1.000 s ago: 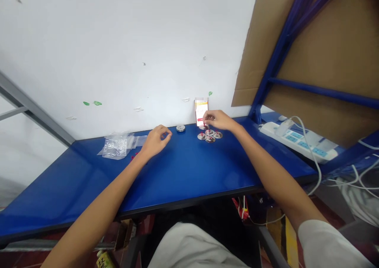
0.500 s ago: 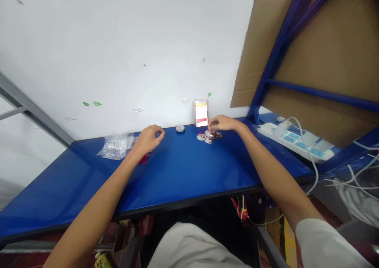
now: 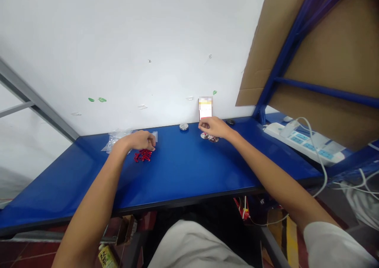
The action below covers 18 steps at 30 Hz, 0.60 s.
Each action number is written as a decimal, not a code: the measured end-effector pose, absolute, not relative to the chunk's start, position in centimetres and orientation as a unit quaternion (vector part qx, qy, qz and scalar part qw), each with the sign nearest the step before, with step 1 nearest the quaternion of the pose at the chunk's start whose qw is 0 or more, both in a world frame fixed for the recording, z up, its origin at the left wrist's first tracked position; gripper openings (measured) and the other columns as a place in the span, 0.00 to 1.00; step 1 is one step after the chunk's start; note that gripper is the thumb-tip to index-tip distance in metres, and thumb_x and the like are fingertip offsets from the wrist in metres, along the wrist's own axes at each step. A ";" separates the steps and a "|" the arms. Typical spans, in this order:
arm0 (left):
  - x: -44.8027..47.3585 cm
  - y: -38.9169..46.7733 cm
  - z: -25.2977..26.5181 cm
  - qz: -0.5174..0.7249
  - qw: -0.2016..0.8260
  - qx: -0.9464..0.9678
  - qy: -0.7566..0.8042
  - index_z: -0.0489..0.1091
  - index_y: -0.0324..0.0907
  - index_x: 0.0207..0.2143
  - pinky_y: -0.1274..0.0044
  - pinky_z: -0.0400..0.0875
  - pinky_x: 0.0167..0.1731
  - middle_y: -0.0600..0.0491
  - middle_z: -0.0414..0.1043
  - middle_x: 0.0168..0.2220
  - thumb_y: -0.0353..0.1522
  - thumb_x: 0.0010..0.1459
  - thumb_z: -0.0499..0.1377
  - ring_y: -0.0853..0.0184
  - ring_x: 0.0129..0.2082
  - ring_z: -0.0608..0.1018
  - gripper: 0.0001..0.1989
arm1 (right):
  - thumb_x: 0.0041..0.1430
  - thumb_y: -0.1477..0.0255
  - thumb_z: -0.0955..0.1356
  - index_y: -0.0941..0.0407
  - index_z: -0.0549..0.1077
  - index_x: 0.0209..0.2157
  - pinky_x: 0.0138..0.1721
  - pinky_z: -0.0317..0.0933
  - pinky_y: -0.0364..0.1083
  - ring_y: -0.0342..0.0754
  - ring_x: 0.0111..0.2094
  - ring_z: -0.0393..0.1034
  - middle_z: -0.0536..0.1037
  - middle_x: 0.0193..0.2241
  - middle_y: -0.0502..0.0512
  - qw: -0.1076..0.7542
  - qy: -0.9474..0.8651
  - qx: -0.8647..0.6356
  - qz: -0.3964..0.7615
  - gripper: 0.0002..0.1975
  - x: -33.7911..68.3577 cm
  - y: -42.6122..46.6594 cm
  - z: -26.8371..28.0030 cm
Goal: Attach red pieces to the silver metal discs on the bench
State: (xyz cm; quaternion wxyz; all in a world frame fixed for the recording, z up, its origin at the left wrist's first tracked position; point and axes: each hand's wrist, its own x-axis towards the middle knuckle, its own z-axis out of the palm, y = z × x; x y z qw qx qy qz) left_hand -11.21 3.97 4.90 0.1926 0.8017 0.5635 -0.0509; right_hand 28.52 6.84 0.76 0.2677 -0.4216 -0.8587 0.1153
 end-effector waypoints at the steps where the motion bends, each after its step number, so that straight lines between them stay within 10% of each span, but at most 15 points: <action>1: -11.2 4.2 4.5 -0.055 0.190 0.800 0.567 0.81 0.48 0.32 0.76 0.66 0.29 0.54 0.83 0.31 0.39 0.45 0.68 0.61 0.31 0.81 0.10 | 0.65 0.70 0.69 0.55 0.81 0.40 0.37 0.62 0.44 0.49 0.36 0.77 0.85 0.36 0.55 0.260 -0.863 -0.419 0.104 0.08 28.0 6.6 0.6; 8: -10.8 4.8 3.1 0.033 0.200 0.832 0.516 0.78 0.48 0.23 0.76 0.63 0.25 0.56 0.78 0.24 0.34 0.43 0.65 0.63 0.24 0.77 0.01 | 0.71 0.71 0.67 0.55 0.78 0.47 0.41 0.62 0.46 0.53 0.46 0.75 0.82 0.45 0.58 0.232 -0.884 -0.405 -0.014 0.09 24.6 7.3 -0.5; 18: -9.1 4.0 3.3 0.136 0.234 0.847 0.458 0.70 0.45 0.36 0.76 0.66 0.27 0.54 0.81 0.29 0.38 0.60 0.60 0.66 0.23 0.76 0.07 | 0.71 0.72 0.70 0.56 0.82 0.51 0.49 0.63 0.49 0.58 0.51 0.74 0.80 0.50 0.64 0.089 -0.912 -0.384 -0.109 0.11 21.0 12.7 -2.1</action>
